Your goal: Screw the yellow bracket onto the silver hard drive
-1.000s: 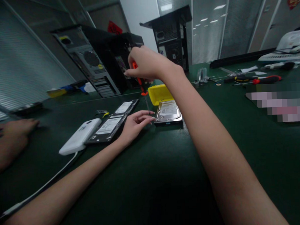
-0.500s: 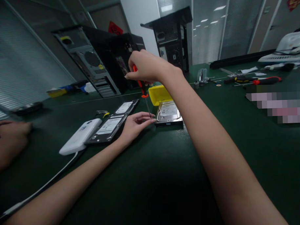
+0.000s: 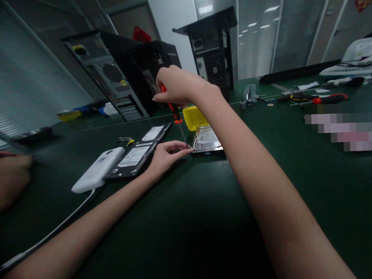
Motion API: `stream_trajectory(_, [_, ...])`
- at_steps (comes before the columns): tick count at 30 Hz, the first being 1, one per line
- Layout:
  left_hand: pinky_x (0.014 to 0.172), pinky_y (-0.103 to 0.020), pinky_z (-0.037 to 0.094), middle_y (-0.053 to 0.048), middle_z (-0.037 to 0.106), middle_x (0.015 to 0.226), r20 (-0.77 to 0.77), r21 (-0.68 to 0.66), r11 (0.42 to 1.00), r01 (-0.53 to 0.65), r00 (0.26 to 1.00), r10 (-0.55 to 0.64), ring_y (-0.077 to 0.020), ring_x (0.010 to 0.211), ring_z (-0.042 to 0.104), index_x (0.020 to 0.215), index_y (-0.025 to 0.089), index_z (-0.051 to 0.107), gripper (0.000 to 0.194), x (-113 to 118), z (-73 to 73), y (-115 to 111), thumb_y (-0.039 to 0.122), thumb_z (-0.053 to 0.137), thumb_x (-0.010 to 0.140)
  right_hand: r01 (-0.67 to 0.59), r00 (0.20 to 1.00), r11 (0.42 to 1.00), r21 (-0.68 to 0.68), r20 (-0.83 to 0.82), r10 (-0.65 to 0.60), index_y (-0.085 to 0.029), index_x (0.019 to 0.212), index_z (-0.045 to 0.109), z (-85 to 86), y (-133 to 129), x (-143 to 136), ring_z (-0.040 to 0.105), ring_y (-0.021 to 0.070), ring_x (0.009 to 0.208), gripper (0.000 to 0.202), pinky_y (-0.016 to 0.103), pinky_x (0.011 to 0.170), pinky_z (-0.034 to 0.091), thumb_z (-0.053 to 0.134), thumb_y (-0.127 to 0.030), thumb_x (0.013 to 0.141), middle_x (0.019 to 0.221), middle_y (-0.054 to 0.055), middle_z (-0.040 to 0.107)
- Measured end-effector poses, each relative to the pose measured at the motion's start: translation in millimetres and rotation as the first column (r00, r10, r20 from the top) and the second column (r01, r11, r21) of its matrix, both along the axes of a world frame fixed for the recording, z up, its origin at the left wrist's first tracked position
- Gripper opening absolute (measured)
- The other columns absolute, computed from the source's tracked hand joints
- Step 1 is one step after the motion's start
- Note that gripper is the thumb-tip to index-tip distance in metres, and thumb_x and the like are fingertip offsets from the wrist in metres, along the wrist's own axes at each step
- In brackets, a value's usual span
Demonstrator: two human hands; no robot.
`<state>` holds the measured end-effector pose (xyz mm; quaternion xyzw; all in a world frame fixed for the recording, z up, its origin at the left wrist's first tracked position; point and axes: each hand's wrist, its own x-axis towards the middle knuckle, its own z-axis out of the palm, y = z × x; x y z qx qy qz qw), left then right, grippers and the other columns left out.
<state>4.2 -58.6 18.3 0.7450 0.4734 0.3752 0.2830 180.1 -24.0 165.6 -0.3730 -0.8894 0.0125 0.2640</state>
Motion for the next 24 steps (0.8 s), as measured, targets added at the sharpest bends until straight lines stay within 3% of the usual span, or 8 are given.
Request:
stream_trajectory(6, [0.073, -0.031, 0.048, -0.007, 0.068, 0.093, -0.066, 0.137, 0.990, -0.016, 0.998, 0.025, -0.0203, 0.090, 0.061, 0.077, 0.017, 0.071, 0.021, -1.8, -0.6, 2.6, 0.037, 0.072, 0.070, 0.004, 1.000, 1.000, -0.012, 0.005, -0.004, -0.013, 0.092, 0.066, -0.5, -1.4, -1.3, 0.061, 0.0121, 0.063, 0.034, 0.020, 0.053, 0.039, 0.055, -0.045, 0.084, 0.076, 0.006, 0.065])
stream_trajectory(12, [0.071, -0.030, 0.045, -0.006, 0.065, 0.092, -0.108, 0.116, 0.993, -0.016, 0.994, 0.029, -0.0199, 0.089, 0.059, 0.075, 0.019, 0.071, 0.020, -0.1, 1.1, 2.0, 0.037, 0.072, 0.070, -0.002, 1.000, 0.997, -0.080, 0.014, 0.003, -0.013, 0.092, 0.065, 0.3, -3.5, -1.9, 0.061, 0.0126, 0.066, 0.034, 0.020, 0.055, 0.039, 0.056, -0.045, 0.083, 0.077, 0.007, 0.065])
stream_trajectory(24, [0.074, -0.031, 0.045, -0.006, 0.065, 0.092, -0.117, 0.091, 0.996, -0.003, 0.993, 0.014, -0.0195, 0.088, 0.059, 0.076, 0.018, 0.071, 0.020, 0.7, 2.6, 0.6, 0.038, 0.071, 0.071, 0.005, 0.996, 1.000, -0.002, 0.087, -0.005, -0.010, 0.100, 0.066, -2.6, 0.5, -3.3, 0.060, 0.0111, 0.061, 0.041, 0.020, 0.055, 0.039, 0.052, -0.045, 0.086, 0.079, 0.008, 0.066])
